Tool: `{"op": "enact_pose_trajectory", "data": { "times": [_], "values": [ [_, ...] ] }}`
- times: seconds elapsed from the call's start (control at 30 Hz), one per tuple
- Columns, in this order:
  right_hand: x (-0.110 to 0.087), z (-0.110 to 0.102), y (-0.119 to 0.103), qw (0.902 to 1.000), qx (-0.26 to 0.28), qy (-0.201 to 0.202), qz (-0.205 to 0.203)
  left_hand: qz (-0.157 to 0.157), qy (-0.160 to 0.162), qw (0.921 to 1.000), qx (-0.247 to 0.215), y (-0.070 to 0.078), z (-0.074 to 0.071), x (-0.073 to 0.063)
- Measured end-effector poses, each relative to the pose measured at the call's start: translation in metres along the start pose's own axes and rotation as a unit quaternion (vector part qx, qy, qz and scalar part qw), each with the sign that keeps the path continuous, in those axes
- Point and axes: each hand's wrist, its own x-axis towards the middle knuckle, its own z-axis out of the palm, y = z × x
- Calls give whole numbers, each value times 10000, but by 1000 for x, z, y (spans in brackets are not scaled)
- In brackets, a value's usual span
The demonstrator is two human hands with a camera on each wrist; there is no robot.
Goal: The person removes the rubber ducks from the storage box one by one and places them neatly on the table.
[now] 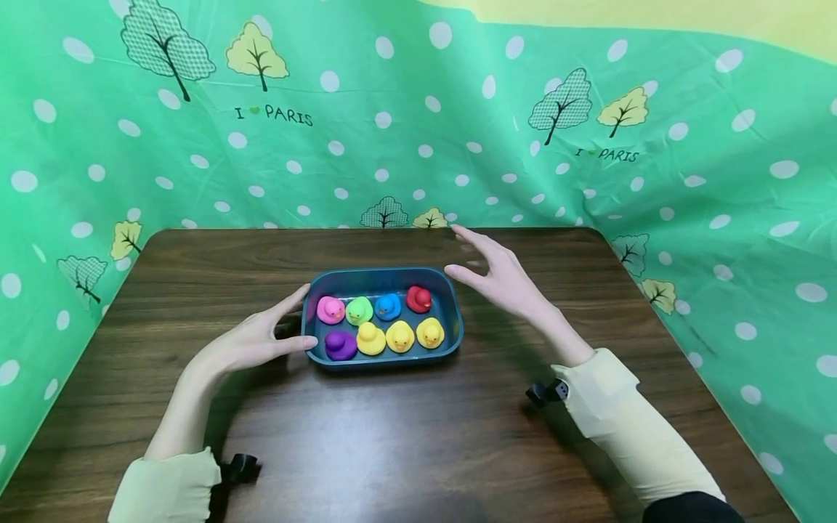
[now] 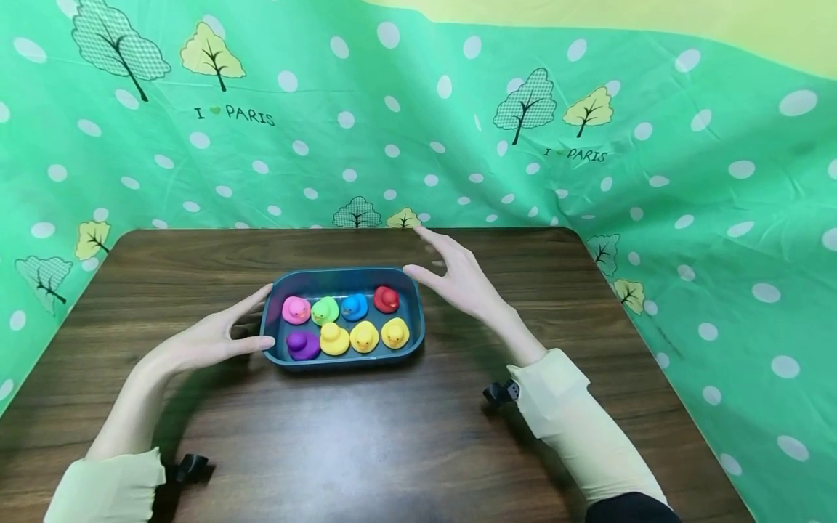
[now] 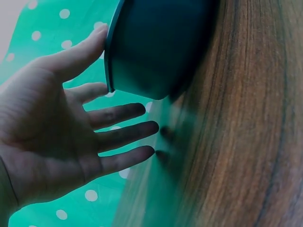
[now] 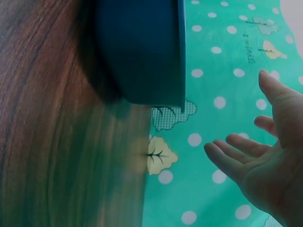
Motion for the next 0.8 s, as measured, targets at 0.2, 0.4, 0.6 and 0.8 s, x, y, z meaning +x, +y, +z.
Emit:
{"op": "enact_pose_trajectory", "data": {
  "times": [0.2,0.4,0.6,0.8],
  "values": [
    [3,3,-9,9996,-23,-266,-19,42,-66,10000,-32,0,-2,-3],
    [5,8,-16,9981,-40,-616,54,102,-122,9999,-41,-1,-2,-4],
    [8,13,-22,9953,-254,-932,63,83,-162,9998,-42,-1,-2,-2],
    [10,22,-27,9909,-470,-1254,-94,49,-188,9998,-5,-1,-2,-3]
  ]
}}
